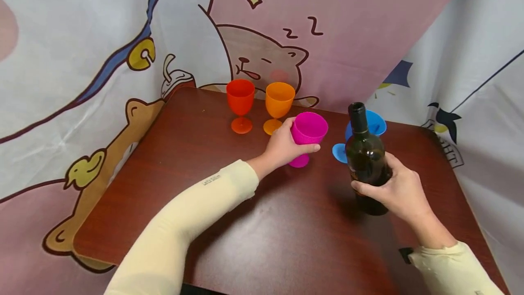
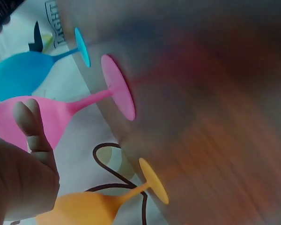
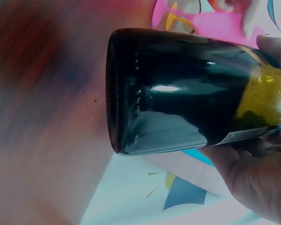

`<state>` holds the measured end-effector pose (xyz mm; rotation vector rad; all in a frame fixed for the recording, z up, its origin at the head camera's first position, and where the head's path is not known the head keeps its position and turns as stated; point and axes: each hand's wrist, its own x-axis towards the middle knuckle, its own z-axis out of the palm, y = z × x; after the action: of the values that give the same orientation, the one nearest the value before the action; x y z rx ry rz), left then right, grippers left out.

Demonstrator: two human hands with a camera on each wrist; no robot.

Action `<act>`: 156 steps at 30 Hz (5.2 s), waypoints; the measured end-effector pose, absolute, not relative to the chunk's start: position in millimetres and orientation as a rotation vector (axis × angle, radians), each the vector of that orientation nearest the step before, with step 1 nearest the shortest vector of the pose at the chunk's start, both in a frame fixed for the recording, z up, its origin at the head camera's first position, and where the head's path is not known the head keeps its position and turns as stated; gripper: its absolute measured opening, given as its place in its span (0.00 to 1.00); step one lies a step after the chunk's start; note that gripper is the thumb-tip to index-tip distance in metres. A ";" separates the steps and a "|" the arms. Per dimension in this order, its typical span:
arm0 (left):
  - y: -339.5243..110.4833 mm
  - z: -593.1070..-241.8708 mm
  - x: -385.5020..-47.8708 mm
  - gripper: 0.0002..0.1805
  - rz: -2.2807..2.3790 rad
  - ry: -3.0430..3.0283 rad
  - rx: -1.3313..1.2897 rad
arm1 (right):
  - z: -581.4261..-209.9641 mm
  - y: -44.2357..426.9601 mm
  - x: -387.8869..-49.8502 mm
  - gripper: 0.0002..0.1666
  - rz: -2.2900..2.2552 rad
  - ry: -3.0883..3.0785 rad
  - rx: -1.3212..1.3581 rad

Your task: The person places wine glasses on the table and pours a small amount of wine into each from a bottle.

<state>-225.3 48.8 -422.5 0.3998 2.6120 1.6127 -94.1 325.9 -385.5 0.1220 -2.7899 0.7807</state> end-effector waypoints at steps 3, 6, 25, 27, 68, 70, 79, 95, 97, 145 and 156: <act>30.0 -421.4 -209.7 0.55 1.623 2.558 0.432 | -382.6 326.9 -95.3 0.55 0.713 -2.812 0.201; 14.6 -420.8 -195.8 0.55 1.620 2.527 0.436 | -379.7 327.1 -97.0 0.57 0.627 -2.834 0.293; -1.2 -424.9 -173.4 0.54 1.596 2.524 0.500 | -333.5 328.0 -98.6 0.55 0.099 -2.974 0.447; -1.4 -425.3 -173.4 0.53 1.594 2.525 0.496 | -329.3 327.9 -99.1 0.55 0.075 -2.980 0.450; -1.2 -427.8 -170.3 0.54 1.591 2.557 0.500 | -304.7 324.7 -101.3 0.52 -0.118 -2.884 0.575; -1.3 -428.1 -170.3 0.54 1.594 2.554 0.499 | -303.7 324.9 -101.7 0.53 -0.127 -2.896 0.572; -1.0 -428.2 -170.9 0.53 1.596 2.566 0.506 | -298.4 324.8 -103.1 0.56 -0.169 -2.956 0.561; -1.4 -429.4 -170.1 0.53 1.628 2.540 0.510 | -301.7 325.2 -103.0 0.54 -0.130 -2.969 0.552; -1.8 -429.4 -169.7 0.53 1.637 2.535 0.505 | -303.3 325.0 -103.9 0.53 -0.118 -2.971 0.552; 77.5 -416.4 -215.9 0.51 1.705 2.607 0.329 | -388.0 354.2 -77.9 0.49 0.820 -2.805 -0.081; 111.0 -422.3 -258.7 0.53 1.598 2.824 0.087 | -390.5 358.9 -80.0 0.46 0.838 -2.713 -0.108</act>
<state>-258.7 111.0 -422.3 0.0868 2.8242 1.5983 -80.0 358.9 -390.5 -0.1081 -2.7134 0.8376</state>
